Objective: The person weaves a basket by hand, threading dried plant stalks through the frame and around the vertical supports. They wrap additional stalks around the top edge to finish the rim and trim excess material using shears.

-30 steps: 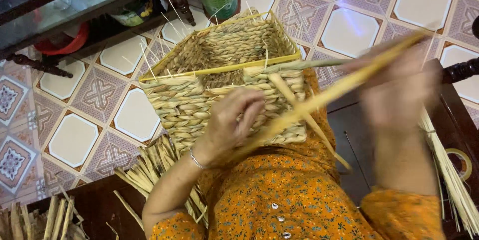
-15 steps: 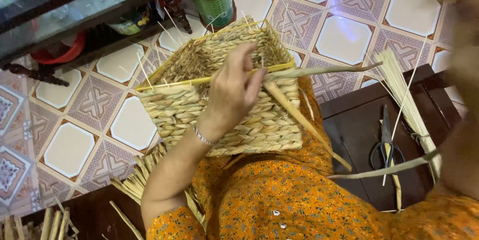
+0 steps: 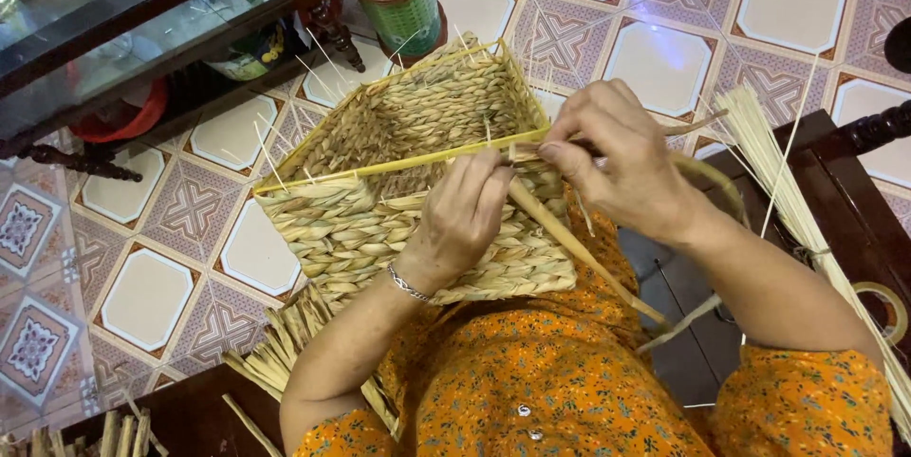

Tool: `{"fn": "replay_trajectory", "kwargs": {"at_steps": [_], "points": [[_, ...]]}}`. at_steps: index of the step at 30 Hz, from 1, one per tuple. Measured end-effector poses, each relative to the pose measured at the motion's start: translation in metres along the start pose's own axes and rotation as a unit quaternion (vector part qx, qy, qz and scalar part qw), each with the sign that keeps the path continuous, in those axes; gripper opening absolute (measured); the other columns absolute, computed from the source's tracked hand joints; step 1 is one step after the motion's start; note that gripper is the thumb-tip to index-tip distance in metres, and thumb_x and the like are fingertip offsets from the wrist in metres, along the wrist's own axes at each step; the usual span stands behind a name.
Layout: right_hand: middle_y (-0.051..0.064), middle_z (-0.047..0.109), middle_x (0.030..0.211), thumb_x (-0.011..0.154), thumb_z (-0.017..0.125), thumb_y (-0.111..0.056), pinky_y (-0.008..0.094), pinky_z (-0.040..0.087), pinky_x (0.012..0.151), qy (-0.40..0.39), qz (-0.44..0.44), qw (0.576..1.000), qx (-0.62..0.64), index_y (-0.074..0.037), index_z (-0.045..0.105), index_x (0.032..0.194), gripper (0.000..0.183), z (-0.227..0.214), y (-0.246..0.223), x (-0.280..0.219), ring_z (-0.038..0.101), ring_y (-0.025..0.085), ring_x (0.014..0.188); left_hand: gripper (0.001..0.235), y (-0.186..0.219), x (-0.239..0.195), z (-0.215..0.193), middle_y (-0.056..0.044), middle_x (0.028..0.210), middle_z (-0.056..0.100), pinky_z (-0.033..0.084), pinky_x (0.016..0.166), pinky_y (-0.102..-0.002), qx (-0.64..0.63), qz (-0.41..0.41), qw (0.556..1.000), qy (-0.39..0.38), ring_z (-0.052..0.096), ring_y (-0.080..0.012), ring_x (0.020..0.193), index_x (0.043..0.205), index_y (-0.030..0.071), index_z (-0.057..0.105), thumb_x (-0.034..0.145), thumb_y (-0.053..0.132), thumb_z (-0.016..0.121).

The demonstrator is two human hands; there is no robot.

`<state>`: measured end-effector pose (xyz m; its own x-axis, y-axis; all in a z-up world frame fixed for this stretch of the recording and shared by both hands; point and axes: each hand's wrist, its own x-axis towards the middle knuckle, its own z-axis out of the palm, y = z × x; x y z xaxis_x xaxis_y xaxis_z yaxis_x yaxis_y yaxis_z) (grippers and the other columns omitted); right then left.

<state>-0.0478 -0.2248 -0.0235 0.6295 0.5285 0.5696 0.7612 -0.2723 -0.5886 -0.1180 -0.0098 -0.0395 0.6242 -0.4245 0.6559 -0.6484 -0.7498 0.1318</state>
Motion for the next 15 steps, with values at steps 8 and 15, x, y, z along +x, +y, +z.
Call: {"fn": "replay_trajectory", "kwargs": {"at_steps": [8, 15], "points": [[0.016, 0.056, 0.107, 0.092, 0.075, -0.018, 0.029, 0.053, 0.066, -0.041, -0.044, 0.992, -0.11, -0.004, 0.055, 0.089, 0.025, 0.014, -0.004, 0.007, 0.055, 0.021, 0.09, 0.015, -0.012, -0.021, 0.028, -0.02, 0.13, 0.051, 0.06, 0.082, -0.031, 0.027, 0.052, 0.996, 0.072, 0.063, -0.0237, 0.101, 0.11, -0.012, 0.06, 0.103, -0.001, 0.066], [0.009, 0.052, 0.084, 0.09, 0.082, -0.015, 0.034, 0.045, 0.059, -0.019, -0.167, 0.941, -0.293, -0.005, 0.054, 0.084, 0.031, 0.024, 0.008, 0.013, 0.05, 0.024, 0.081, 0.01, -0.005, -0.004, 0.015, -0.025, 0.118, 0.06, 0.061, 0.083, -0.035, 0.053, 0.054, 0.995, 0.071, 0.067, -0.0311, 0.099, 0.104, -0.01, 0.059, 0.097, -0.004, 0.063]]}}
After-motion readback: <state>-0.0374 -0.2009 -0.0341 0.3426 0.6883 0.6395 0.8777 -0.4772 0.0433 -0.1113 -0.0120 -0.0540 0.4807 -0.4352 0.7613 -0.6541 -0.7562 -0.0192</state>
